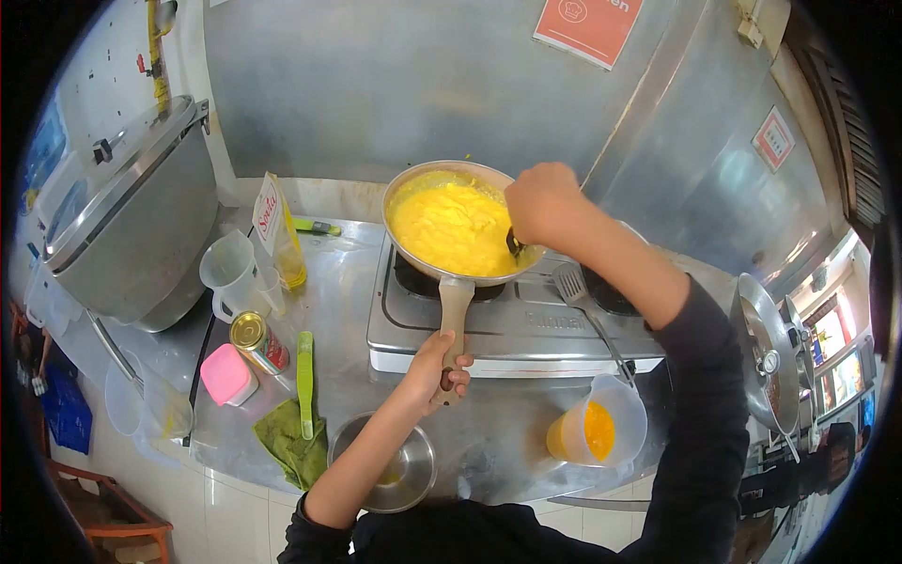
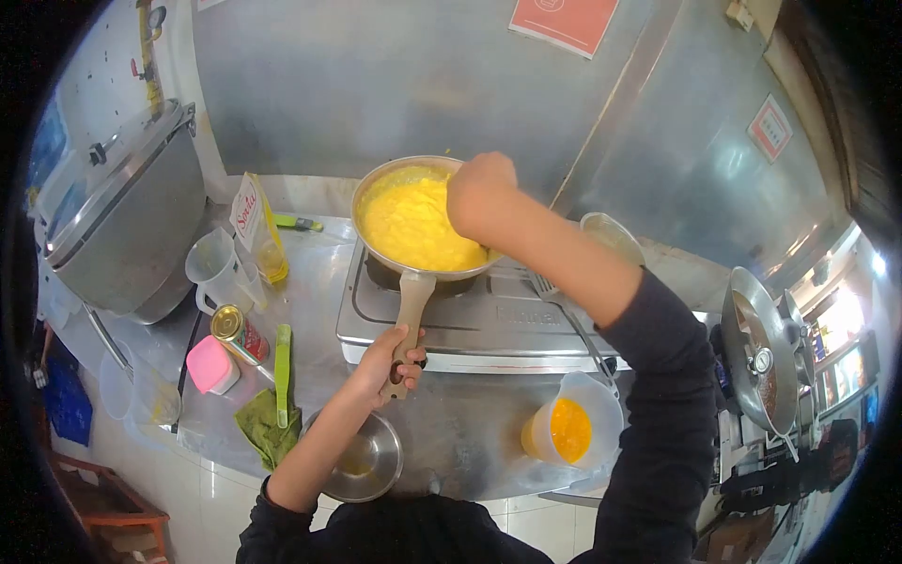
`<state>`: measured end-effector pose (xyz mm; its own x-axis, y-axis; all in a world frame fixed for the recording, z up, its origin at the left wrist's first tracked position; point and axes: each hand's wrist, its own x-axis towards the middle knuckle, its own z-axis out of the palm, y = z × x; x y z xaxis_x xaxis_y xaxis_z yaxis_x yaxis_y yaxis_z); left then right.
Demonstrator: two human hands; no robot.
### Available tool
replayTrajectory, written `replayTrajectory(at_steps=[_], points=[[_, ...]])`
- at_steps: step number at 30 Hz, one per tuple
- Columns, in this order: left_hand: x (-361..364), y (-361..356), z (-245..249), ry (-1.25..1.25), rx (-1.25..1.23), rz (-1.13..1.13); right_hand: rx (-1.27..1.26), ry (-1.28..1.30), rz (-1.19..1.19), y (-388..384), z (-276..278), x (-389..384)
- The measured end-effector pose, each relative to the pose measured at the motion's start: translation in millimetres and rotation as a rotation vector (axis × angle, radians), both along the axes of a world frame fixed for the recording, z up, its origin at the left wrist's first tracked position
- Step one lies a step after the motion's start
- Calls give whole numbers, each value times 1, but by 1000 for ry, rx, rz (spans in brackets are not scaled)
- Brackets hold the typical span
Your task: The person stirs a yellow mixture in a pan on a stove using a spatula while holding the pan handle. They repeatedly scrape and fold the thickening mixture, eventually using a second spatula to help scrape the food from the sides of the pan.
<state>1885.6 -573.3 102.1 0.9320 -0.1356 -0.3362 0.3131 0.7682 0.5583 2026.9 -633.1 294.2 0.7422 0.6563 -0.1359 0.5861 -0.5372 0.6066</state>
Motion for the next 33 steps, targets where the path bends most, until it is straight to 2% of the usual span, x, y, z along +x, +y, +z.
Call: replayTrajectory(at_steps=[3, 16, 18, 22, 24, 26, 28, 30, 32, 33], points=[[-1, 0, -1, 4, 4, 13, 102, -18, 17, 8, -23, 21], [0, 3, -1, 10, 45, 4, 348, -1, 27, -8, -43, 89], [0, 4, -1, 12, 56, 2, 468, 95, 169, -22, -41, 97], [0, 2, 0, 5, 58, 10, 468, 186, 141, -46, 10, 63], [2, 7, -8, -46, 22, -13, 329, 194, 75, -62, 28, 50], [-6, 7, -12, -87, -15, -31, 312, 261, 54, -81, 32, 41], [-17, 3, -5, -135, -121, 75, 296, 320, 37, -96, 22, 34], [-21, 3, -40, -146, -61, 34, 420, 314, -25, -111, 7, 21], [-27, -11, -58, 123, 439, 7, 465, 292, -47, -120, 1, 9], [-24, -18, -73, 129, 441, 4, 504, 264, -68, -125, -2, 5]])
